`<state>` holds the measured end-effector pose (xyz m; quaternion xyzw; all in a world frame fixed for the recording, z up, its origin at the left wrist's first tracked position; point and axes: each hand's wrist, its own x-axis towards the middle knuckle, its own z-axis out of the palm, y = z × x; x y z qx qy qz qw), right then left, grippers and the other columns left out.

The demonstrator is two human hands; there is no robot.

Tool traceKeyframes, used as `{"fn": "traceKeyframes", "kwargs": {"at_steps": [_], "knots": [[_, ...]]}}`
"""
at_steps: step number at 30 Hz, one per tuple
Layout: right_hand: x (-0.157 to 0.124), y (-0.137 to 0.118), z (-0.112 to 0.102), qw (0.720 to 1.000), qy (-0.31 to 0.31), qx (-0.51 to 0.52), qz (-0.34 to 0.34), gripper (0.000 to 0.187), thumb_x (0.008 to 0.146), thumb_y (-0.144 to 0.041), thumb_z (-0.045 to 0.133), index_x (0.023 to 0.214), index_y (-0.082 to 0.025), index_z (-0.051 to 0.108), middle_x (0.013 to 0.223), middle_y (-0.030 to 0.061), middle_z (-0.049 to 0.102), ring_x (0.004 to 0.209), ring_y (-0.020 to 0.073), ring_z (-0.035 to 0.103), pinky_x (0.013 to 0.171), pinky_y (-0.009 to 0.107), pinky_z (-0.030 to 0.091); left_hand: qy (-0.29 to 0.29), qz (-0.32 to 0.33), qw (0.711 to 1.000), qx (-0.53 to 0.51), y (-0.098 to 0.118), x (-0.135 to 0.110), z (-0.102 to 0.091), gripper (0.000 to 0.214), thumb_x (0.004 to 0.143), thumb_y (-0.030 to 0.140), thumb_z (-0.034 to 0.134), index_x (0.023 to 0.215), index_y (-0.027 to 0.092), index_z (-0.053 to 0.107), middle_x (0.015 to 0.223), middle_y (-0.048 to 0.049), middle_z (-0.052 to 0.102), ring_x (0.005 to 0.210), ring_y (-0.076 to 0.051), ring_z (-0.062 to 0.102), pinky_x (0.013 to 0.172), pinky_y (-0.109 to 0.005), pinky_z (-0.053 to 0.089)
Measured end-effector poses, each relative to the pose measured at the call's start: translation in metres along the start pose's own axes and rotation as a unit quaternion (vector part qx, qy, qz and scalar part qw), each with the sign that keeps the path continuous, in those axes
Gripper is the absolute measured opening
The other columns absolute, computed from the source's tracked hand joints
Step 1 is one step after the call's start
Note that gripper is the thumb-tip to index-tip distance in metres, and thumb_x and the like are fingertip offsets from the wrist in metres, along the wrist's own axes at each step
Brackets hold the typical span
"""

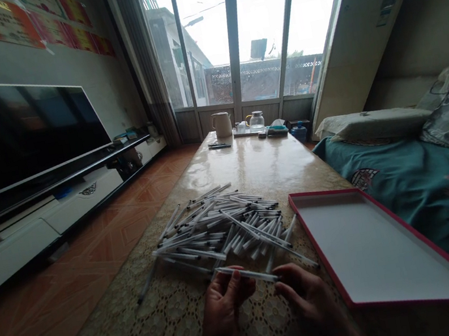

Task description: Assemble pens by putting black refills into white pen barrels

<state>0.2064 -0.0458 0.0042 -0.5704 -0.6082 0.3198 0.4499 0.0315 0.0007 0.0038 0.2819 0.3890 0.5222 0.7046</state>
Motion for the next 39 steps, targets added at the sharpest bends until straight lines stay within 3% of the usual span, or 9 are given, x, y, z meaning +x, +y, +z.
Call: {"fn": "traceKeyframes", "kwargs": {"at_steps": [4, 11, 17, 22, 28, 33, 37, 39], "knots": [[0.001, 0.005, 0.003, 0.999, 0.006, -0.037, -0.023, 0.046, 0.095, -0.045, 0.033, 0.063, -0.018, 0.053, 0.055, -0.0002, 0.055, 0.052, 0.0124, 0.053, 0.052, 0.021, 0.038, 0.007, 0.004, 1.000, 0.009, 0.000, 0.001, 0.001, 0.030, 0.060, 0.033, 0.082, 0.078, 0.014, 0.069, 0.069, -0.0035, 0.072, 0.063, -0.016, 0.068, 0.063, -0.026, 0.055], [0.000, 0.008, 0.000, 0.999, 0.005, -0.038, -0.021, 0.032, 0.091, -0.045, 0.044, 0.081, -0.018, 0.058, 0.063, 0.0004, 0.059, 0.058, 0.0143, 0.056, 0.054, 0.021, 0.042, 0.014, 0.003, 1.000, 0.018, 0.001, 0.000, 0.003, 0.033, 0.058, 0.035, 0.083, 0.079, 0.014, 0.069, 0.068, -0.0049, 0.072, 0.064, -0.018, 0.068, 0.064, -0.028, 0.056], [0.000, 0.010, 0.001, 0.997, 0.008, -0.075, -0.033, 0.045, 0.095, -0.044, 0.035, 0.064, -0.018, 0.054, 0.056, -0.0007, 0.055, 0.052, 0.0121, 0.053, 0.052, 0.020, 0.038, 0.017, 0.010, 1.000, 0.020, 0.003, -0.001, 0.004, 0.035, 0.056, 0.035, 0.084, 0.078, 0.013, 0.069, 0.069, -0.0046, 0.072, 0.062, -0.018, 0.068, 0.063, -0.029, 0.056], [0.000, 0.006, 0.000, 0.999, 0.007, -0.039, -0.025, 0.026, 0.089, -0.043, 0.049, 0.089, -0.018, 0.058, 0.071, 0.0013, 0.062, 0.063, 0.0149, 0.058, 0.057, 0.021, 0.042, 0.018, 0.003, 0.999, 0.026, 0.003, -0.001, 0.005, 0.036, 0.056, 0.037, 0.083, 0.078, 0.013, 0.069, 0.068, -0.0054, 0.072, 0.064, -0.018, 0.068, 0.064, -0.028, 0.056], [0.000, 0.008, 0.001, 0.996, 0.014, -0.080, -0.041, 0.045, 0.095, -0.043, 0.034, 0.061, -0.019, 0.052, 0.057, -0.0003, 0.055, 0.052, 0.0122, 0.053, 0.053, 0.020, 0.039, 0.020, 0.011, 0.999, 0.028, 0.002, -0.001, 0.004, 0.036, 0.055, 0.037, 0.084, 0.078, 0.013, 0.069, 0.068, -0.0048, 0.072, 0.063, -0.018, 0.068, 0.064, -0.029, 0.056], [0.000, 0.007, 0.001, 0.997, 0.013, -0.060, -0.036, 0.025, 0.089, -0.041, 0.050, 0.091, -0.017, 0.059, 0.069, 0.0012, 0.062, 0.060, 0.0145, 0.059, 0.055, 0.020, 0.042, 0.015, 0.009, 0.999, 0.027, 0.002, 0.000, 0.003, 0.035, 0.058, 0.037, 0.083, 0.080, 0.013, 0.069, 0.067, -0.0051, 0.072, 0.065, -0.018, 0.069, 0.066, -0.028, 0.056], [-0.001, 0.011, 0.001, 0.995, 0.018, -0.092, -0.040, 0.041, 0.095, -0.039, 0.036, 0.066, -0.018, 0.055, 0.056, -0.0006, 0.056, 0.052, 0.0123, 0.054, 0.052, 0.020, 0.038, 0.008, 0.006, 1.000, 0.024, 0.002, 0.001, 0.003, 0.034, 0.057, 0.037, 0.083, 0.079, 0.013, 0.069, 0.067, -0.0045, 0.072, 0.064, -0.017, 0.068, 0.064, -0.027, 0.056], [-0.001, 0.011, 0.001, 0.994, 0.021, -0.094, -0.046, 0.040, 0.095, -0.039, 0.036, 0.065, -0.018, 0.054, 0.056, -0.0008, 0.056, 0.052, 0.0122, 0.054, 0.052, 0.020, 0.038, 0.004, 0.004, 1.000, 0.021, 0.001, 0.001, 0.002, 0.034, 0.059, 0.036, 0.082, 0.079, 0.013, 0.069, 0.068, -0.0047, 0.072, 0.064, -0.017, 0.068, 0.064, -0.026, 0.055]]}}
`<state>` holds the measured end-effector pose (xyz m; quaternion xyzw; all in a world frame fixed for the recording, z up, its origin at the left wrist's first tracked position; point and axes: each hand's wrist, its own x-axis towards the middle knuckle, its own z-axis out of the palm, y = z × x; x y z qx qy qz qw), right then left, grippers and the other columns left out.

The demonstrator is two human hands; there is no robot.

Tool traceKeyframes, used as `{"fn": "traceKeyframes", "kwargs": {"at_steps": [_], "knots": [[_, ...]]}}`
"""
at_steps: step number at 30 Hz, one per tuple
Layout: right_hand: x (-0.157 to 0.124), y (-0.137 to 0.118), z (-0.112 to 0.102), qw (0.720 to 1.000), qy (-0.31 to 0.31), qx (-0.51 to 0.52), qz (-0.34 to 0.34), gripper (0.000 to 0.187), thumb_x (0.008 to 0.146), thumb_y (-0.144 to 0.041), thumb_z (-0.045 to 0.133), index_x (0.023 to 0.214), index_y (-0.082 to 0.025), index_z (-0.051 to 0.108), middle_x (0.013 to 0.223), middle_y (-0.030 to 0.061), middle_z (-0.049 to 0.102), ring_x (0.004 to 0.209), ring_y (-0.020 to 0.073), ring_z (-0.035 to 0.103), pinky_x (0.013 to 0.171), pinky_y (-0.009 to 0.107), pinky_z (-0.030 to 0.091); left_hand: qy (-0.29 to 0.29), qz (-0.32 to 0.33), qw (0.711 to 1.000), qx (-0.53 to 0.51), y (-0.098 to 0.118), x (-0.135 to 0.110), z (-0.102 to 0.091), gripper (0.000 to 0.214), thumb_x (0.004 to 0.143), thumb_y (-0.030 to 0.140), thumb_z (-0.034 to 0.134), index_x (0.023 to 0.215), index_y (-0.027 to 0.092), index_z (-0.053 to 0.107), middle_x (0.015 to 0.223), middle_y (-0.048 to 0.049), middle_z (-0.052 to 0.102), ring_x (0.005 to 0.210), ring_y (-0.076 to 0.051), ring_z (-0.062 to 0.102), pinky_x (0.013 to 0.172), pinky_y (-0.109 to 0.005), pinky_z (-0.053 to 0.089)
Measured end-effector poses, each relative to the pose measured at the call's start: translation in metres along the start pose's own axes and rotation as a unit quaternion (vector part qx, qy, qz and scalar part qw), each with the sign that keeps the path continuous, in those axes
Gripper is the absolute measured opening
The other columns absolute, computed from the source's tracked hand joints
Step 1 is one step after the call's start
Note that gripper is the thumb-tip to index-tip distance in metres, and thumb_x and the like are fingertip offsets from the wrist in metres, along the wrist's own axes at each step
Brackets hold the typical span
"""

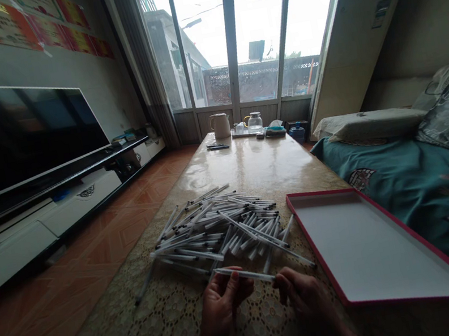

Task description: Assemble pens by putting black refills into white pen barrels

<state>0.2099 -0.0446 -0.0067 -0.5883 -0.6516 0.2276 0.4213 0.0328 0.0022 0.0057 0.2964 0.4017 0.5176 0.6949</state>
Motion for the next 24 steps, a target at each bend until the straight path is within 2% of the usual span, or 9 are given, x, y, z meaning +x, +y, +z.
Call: {"fn": "traceKeyframes", "kwargs": {"at_steps": [3, 5, 7, 10, 12, 14, 16, 21, 24], "knots": [[0.0009, -0.0017, -0.0009, 1.000, 0.004, 0.024, 0.005, 0.024, 0.090, -0.039, 0.048, 0.086, -0.018, 0.058, 0.066, 0.0007, 0.061, 0.058, 0.0140, 0.058, 0.054, 0.020, 0.041, -0.002, 0.000, 1.000, -0.010, -0.0011, 0.0009, -0.0010, 0.032, 0.061, 0.035, 0.082, 0.081, 0.014, 0.069, 0.069, -0.0042, 0.072, 0.065, -0.016, 0.069, 0.065, -0.025, 0.055], [0.0017, -0.0030, -0.0012, 0.999, 0.004, 0.035, 0.011, 0.024, 0.088, -0.039, 0.051, 0.097, -0.017, 0.058, 0.070, 0.0012, 0.063, 0.061, 0.0148, 0.060, 0.055, 0.020, 0.043, -0.002, 0.000, 1.000, -0.013, -0.0012, 0.0011, -0.0011, 0.031, 0.061, 0.035, 0.082, 0.081, 0.014, 0.069, 0.069, -0.0040, 0.072, 0.065, -0.016, 0.068, 0.066, -0.025, 0.055], [0.0021, -0.0028, -0.0006, 1.000, -0.002, 0.027, 0.009, 0.026, 0.092, -0.039, 0.045, 0.086, -0.018, 0.060, 0.064, 0.0004, 0.062, 0.057, 0.0139, 0.059, 0.054, 0.020, 0.041, -0.001, 0.000, 1.000, -0.014, -0.0008, 0.0008, -0.0006, 0.032, 0.060, 0.035, 0.082, 0.080, 0.013, 0.069, 0.068, -0.0042, 0.072, 0.065, -0.016, 0.068, 0.065, -0.025, 0.055], [0.0023, -0.0008, 0.0011, 1.000, 0.001, 0.010, -0.004, 0.043, 0.095, -0.040, 0.034, 0.064, -0.019, 0.055, 0.056, -0.0001, 0.058, 0.051, 0.0123, 0.056, 0.052, 0.020, 0.039, 0.003, -0.002, 1.000, -0.013, -0.0003, 0.0001, 0.0002, 0.034, 0.058, 0.035, 0.083, 0.079, 0.013, 0.069, 0.067, -0.0044, 0.072, 0.063, -0.016, 0.068, 0.064, -0.026, 0.055], [0.0023, 0.0001, 0.0019, 1.000, 0.006, 0.017, -0.007, 0.037, 0.094, -0.040, 0.039, 0.069, -0.019, 0.055, 0.059, 0.0005, 0.060, 0.054, 0.0130, 0.057, 0.053, 0.020, 0.040, 0.006, -0.003, 1.000, -0.015, -0.0005, -0.0001, 0.0001, 0.034, 0.058, 0.035, 0.083, 0.079, 0.013, 0.068, 0.067, -0.0047, 0.072, 0.063, -0.017, 0.069, 0.064, -0.026, 0.056], [0.0023, 0.0002, 0.0021, 0.999, 0.005, 0.034, 0.000, 0.027, 0.091, -0.041, 0.046, 0.085, -0.018, 0.058, 0.065, 0.0013, 0.063, 0.058, 0.0145, 0.059, 0.054, 0.020, 0.042, 0.006, -0.003, 1.000, -0.016, -0.0009, -0.0002, -0.0004, 0.033, 0.059, 0.035, 0.083, 0.080, 0.013, 0.068, 0.068, -0.0048, 0.073, 0.064, -0.017, 0.069, 0.065, -0.026, 0.055], [0.0021, 0.0002, 0.0021, 0.999, -0.004, 0.045, 0.009, 0.028, 0.090, -0.042, 0.047, 0.095, -0.017, 0.058, 0.066, 0.0018, 0.064, 0.058, 0.0152, 0.060, 0.054, 0.021, 0.043, 0.002, -0.003, 1.000, -0.016, -0.0011, -0.0003, -0.0010, 0.033, 0.060, 0.034, 0.082, 0.081, 0.013, 0.068, 0.068, -0.0047, 0.073, 0.065, -0.016, 0.069, 0.066, -0.026, 0.055], [0.0016, 0.0002, 0.0021, 1.000, -0.002, 0.024, 0.001, 0.045, 0.095, -0.043, 0.032, 0.064, -0.019, 0.054, 0.056, 0.0004, 0.057, 0.052, 0.0129, 0.054, 0.052, 0.021, 0.039, 0.001, -0.004, 1.000, -0.011, -0.0008, -0.0008, -0.0009, 0.032, 0.060, 0.034, 0.082, 0.080, 0.013, 0.068, 0.068, -0.0051, 0.073, 0.064, -0.016, 0.069, 0.064, -0.026, 0.056], [0.0025, -0.0011, 0.0011, 0.999, 0.002, 0.038, -0.001, 0.033, 0.093, -0.042, 0.041, 0.076, -0.019, 0.057, 0.063, 0.0012, 0.060, 0.057, 0.0142, 0.057, 0.055, 0.021, 0.041, 0.004, -0.004, 1.000, -0.013, -0.0010, -0.0007, -0.0005, 0.033, 0.059, 0.035, 0.083, 0.079, 0.013, 0.068, 0.067, -0.0050, 0.073, 0.064, -0.017, 0.069, 0.064, -0.026, 0.056]]}}
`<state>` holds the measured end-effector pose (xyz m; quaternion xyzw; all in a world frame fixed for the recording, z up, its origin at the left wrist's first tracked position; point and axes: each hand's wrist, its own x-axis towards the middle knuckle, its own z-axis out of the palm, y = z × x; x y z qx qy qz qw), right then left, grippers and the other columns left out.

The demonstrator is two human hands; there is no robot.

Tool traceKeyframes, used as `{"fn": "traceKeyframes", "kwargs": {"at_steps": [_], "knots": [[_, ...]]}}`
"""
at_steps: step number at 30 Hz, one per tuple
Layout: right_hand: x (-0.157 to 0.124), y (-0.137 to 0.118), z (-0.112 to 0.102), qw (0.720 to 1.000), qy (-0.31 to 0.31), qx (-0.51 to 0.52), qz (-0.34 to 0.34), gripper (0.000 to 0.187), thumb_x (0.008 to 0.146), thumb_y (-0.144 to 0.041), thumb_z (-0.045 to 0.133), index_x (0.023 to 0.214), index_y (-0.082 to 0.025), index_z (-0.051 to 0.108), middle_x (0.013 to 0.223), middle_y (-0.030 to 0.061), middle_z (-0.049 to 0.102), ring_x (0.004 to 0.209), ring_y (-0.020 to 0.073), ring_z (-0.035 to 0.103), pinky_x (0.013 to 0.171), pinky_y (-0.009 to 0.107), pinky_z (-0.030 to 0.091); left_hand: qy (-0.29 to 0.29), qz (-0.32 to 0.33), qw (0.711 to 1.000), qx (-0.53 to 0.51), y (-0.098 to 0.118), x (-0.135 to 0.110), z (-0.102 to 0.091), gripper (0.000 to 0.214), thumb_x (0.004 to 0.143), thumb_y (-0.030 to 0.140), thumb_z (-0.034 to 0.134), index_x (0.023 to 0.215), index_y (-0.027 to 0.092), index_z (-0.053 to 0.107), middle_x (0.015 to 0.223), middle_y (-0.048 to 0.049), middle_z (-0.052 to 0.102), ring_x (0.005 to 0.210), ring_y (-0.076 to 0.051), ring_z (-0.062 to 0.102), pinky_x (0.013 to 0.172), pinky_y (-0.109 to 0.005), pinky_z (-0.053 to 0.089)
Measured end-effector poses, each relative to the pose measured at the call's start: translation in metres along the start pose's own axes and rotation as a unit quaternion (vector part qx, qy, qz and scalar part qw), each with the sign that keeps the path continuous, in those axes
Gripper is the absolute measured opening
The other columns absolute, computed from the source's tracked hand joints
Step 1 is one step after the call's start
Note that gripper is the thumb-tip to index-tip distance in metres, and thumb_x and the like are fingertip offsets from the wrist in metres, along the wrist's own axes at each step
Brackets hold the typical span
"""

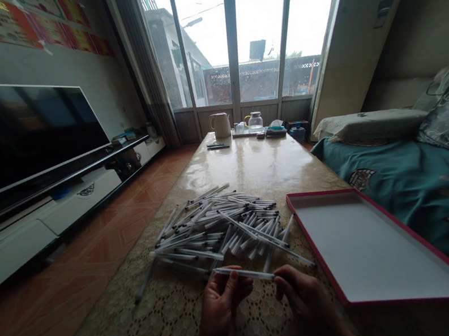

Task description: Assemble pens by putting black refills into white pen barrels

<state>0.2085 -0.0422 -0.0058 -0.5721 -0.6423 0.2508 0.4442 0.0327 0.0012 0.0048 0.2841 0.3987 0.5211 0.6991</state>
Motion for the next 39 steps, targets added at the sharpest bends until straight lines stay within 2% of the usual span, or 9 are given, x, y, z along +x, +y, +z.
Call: {"fn": "traceKeyframes", "kwargs": {"at_steps": [4, 10, 13, 16, 22, 26, 29, 36, 39], "knots": [[0.0015, 0.0002, -0.0005, 0.999, 0.000, 0.031, 0.018, 0.027, 0.089, -0.041, 0.050, 0.100, -0.017, 0.058, 0.074, 0.0037, 0.066, 0.065, 0.0166, 0.061, 0.058, 0.022, 0.045, -0.002, 0.000, 1.000, -0.004, -0.0001, 0.0009, 0.0000, 0.032, 0.060, 0.034, 0.082, 0.080, 0.013, 0.068, 0.068, -0.0049, 0.073, 0.064, -0.016, 0.069, 0.065, -0.026, 0.056], [-0.0001, 0.0009, 0.0015, 1.000, 0.009, 0.009, -0.006, 0.041, 0.094, -0.041, 0.038, 0.068, -0.018, 0.058, 0.059, 0.0012, 0.061, 0.051, 0.0126, 0.055, 0.052, 0.020, 0.041, -0.003, 0.001, 1.000, -0.003, 0.0011, -0.0002, 0.0007, 0.033, 0.059, 0.033, 0.083, 0.080, 0.012, 0.069, 0.067, -0.0054, 0.073, 0.063, -0.016, 0.068, 0.064, -0.025, 0.056], [-0.0007, -0.0013, 0.0014, 0.999, 0.011, 0.042, 0.019, 0.028, 0.090, -0.042, 0.047, 0.087, -0.018, 0.060, 0.066, 0.0018, 0.064, 0.047, 0.0123, 0.054, 0.046, 0.020, 0.041, 0.001, 0.001, 1.000, -0.006, 0.0002, -0.0001, 0.0003, 0.033, 0.058, 0.033, 0.083, 0.080, 0.013, 0.069, 0.067, -0.0047, 0.073, 0.064, -0.016, 0.069, 0.065, -0.025, 0.056], [-0.0003, -0.0011, 0.0011, 0.998, 0.011, 0.054, 0.024, 0.031, 0.089, -0.043, 0.050, 0.103, -0.017, 0.059, 0.067, 0.0024, 0.066, 0.050, 0.0137, 0.057, 0.047, 0.021, 0.042, 0.002, 0.001, 1.000, -0.006, -0.0004, 0.0004, -0.0002, 0.032, 0.059, 0.034, 0.083, 0.080, 0.013, 0.069, 0.068, -0.0043, 0.072, 0.065, -0.017, 0.069, 0.065, -0.026, 0.056], [-0.0006, 0.0014, 0.0028, 1.000, 0.009, 0.027, -0.006, 0.043, 0.095, -0.042, 0.037, 0.065, -0.018, 0.056, 0.055, 0.0011, 0.059, 0.049, 0.0123, 0.055, 0.049, 0.021, 0.039, -0.004, 0.009, 1.000, 0.002, 0.0015, -0.0009, 0.0015, 0.030, 0.060, 0.033, 0.082, 0.080, 0.013, 0.070, 0.067, -0.0037, 0.072, 0.064, -0.016, 0.068, 0.064, -0.025, 0.056], [-0.0014, -0.0015, 0.0030, 0.991, 0.006, 0.115, 0.062, 0.029, 0.090, -0.044, 0.047, 0.080, -0.018, 0.056, 0.066, 0.0011, 0.063, 0.040, 0.0098, 0.051, 0.041, 0.020, 0.038, 0.017, 0.007, 1.000, -0.016, 0.0025, -0.0008, 0.0029, 0.032, 0.056, 0.033, 0.084, 0.078, 0.014, 0.070, 0.067, -0.0028, 0.072, 0.064, -0.016, 0.068, 0.065, -0.025, 0.056], [-0.0004, -0.0040, 0.0023, 0.979, 0.022, 0.182, 0.087, 0.025, 0.087, -0.043, 0.055, 0.087, -0.018, 0.054, 0.074, 0.0023, 0.063, 0.047, 0.0109, 0.056, 0.044, 0.021, 0.043, 0.025, 0.009, 0.999, -0.031, 0.0025, -0.0003, 0.0022, 0.033, 0.055, 0.032, 0.085, 0.078, 0.014, 0.070, 0.070, -0.0024, 0.072, 0.065, -0.016, 0.068, 0.067, -0.025, 0.056], [0.0029, 0.0001, 0.0034, 0.943, 0.004, 0.305, 0.134, 0.030, 0.080, -0.043, 0.062, 0.094, -0.019, 0.050, 0.076, -0.0001, 0.060, 0.042, 0.0074, 0.049, 0.037, 0.019, 0.038, 0.022, 0.002, 1.000, -0.016, 0.0026, -0.0010, 0.0025, 0.033, 0.056, 0.034, 0.084, 0.079, 0.014, 0.070, 0.067, -0.0033, 0.072, 0.067, -0.017, 0.068, 0.068, -0.027, 0.055], [0.0041, 0.0014, 0.0034, 0.944, -0.006, 0.301, 0.134, 0.027, 0.078, -0.041, 0.065, 0.088, -0.019, 0.052, 0.071, -0.0033, 0.053, 0.048, 0.0074, 0.047, 0.039, 0.017, 0.036, 0.022, -0.001, 1.000, -0.004, 0.0038, -0.0025, 0.0046, 0.034, 0.056, 0.034, 0.084, 0.079, 0.013, 0.069, 0.068, -0.0039, 0.072, 0.066, -0.017, 0.068, 0.067, -0.027, 0.055]]}}
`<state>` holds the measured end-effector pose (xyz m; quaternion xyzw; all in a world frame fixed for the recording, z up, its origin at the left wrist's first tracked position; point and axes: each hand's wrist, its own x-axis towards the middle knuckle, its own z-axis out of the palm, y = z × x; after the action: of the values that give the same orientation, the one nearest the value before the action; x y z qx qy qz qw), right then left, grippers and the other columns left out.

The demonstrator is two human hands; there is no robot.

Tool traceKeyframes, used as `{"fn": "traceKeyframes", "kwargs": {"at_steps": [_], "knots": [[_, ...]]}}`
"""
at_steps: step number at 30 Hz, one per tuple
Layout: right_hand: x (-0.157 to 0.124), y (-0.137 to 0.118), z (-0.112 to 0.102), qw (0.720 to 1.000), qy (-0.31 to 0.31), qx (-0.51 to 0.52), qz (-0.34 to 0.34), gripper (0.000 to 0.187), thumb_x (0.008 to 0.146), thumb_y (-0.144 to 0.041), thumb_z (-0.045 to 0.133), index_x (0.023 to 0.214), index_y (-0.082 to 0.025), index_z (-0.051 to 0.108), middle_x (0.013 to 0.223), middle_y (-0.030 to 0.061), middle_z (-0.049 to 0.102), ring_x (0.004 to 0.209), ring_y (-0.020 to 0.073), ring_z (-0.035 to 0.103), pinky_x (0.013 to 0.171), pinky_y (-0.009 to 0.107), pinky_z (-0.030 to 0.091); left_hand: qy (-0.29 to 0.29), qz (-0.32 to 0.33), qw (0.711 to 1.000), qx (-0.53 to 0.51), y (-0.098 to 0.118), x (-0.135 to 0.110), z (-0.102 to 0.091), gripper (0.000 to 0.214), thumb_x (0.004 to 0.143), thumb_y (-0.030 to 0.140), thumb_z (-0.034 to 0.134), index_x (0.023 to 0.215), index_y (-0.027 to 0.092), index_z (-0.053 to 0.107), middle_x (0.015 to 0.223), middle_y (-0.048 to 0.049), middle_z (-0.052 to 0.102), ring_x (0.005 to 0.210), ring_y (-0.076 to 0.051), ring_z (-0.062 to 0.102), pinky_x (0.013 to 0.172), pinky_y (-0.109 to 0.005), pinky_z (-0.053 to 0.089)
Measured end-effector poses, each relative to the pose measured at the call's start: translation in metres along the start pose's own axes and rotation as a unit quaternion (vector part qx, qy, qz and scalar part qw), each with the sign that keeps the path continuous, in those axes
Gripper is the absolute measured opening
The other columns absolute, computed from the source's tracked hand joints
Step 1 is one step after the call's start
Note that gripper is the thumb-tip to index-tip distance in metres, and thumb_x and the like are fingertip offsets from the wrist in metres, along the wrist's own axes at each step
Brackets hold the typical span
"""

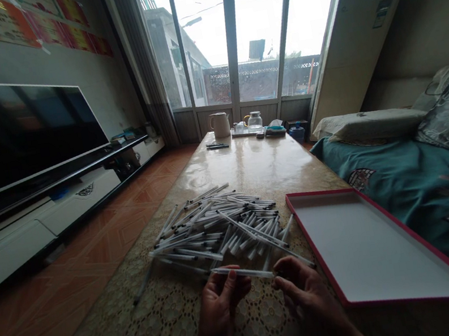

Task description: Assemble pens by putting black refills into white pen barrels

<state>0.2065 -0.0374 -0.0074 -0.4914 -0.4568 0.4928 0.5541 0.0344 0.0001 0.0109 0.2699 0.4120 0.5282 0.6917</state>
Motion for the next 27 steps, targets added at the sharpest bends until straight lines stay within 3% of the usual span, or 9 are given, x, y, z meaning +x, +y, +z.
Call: {"fn": "traceKeyframes", "kwargs": {"at_steps": [10, 13, 18, 21, 24, 27], "knots": [[-0.002, -0.003, 0.001, 0.997, -0.001, -0.075, -0.019, 0.027, 0.082, -0.043, 0.059, 0.076, -0.019, 0.051, 0.059, -0.0065, 0.042, 0.046, 0.0074, 0.038, 0.040, 0.018, 0.033, -0.022, 0.013, 1.000, 0.002, -0.002, 0.000, -0.001, 0.029, 0.064, 0.031, 0.080, 0.082, 0.012, 0.068, 0.069, -0.0055, 0.072, 0.066, -0.017, 0.069, 0.067, -0.027, 0.055], [-0.002, -0.004, -0.003, 0.991, 0.028, -0.120, -0.058, 0.026, 0.082, -0.042, 0.059, 0.073, -0.018, 0.052, 0.062, -0.0051, 0.043, 0.053, 0.0096, 0.042, 0.048, 0.020, 0.038, -0.010, 0.027, 0.999, -0.025, -0.001, 0.000, -0.003, 0.026, 0.066, 0.028, 0.079, 0.083, 0.013, 0.067, 0.070, -0.0031, 0.072, 0.067, -0.016, 0.069, 0.068, -0.026, 0.055], [-0.003, -0.025, -0.029, 0.985, 0.076, -0.151, -0.035, 0.030, 0.080, -0.046, 0.057, 0.069, -0.019, 0.050, 0.056, -0.0062, 0.040, 0.046, 0.0091, 0.038, 0.042, 0.020, 0.034, 0.048, 0.071, 0.993, -0.076, 0.003, 0.001, -0.006, 0.029, 0.063, 0.024, 0.080, 0.084, 0.017, 0.062, 0.070, 0.0020, 0.070, 0.065, -0.013, 0.068, 0.067, -0.023, 0.055], [-0.007, -0.045, -0.051, 0.971, 0.120, -0.204, -0.045, 0.029, 0.079, -0.046, 0.057, 0.068, -0.019, 0.052, 0.057, -0.0034, 0.046, 0.050, 0.0114, 0.044, 0.045, 0.021, 0.036, 0.074, 0.086, 0.991, -0.066, 0.005, 0.001, -0.005, 0.032, 0.060, 0.024, 0.081, 0.082, 0.017, 0.059, 0.069, 0.0020, 0.070, 0.065, -0.013, 0.068, 0.067, -0.023, 0.055], [-0.010, -0.060, -0.065, 0.923, 0.215, -0.312, -0.066, 0.027, 0.081, -0.046, 0.053, 0.072, -0.020, 0.053, 0.058, -0.0020, 0.051, 0.050, 0.0128, 0.047, 0.046, 0.022, 0.037, 0.067, 0.089, 0.994, -0.017, 0.004, 0.001, -0.004, 0.031, 0.060, 0.026, 0.081, 0.080, 0.016, 0.060, 0.070, -0.0004, 0.071, 0.067, -0.016, 0.069, 0.068, -0.026, 0.055], [-0.007, -0.059, -0.065, 0.816, 0.321, -0.466, -0.116, 0.021, 0.082, -0.040, 0.050, 0.074, -0.021, 0.053, 0.059, -0.0007, 0.054, 0.049, 0.0140, 0.050, 0.049, 0.023, 0.037, 0.040, 0.092, 0.993, 0.063, 0.002, 0.001, -0.004, 0.026, 0.061, 0.029, 0.080, 0.076, 0.016, 0.063, 0.069, -0.0024, 0.071, 0.069, -0.018, 0.068, 0.070, -0.028, 0.054]]}}
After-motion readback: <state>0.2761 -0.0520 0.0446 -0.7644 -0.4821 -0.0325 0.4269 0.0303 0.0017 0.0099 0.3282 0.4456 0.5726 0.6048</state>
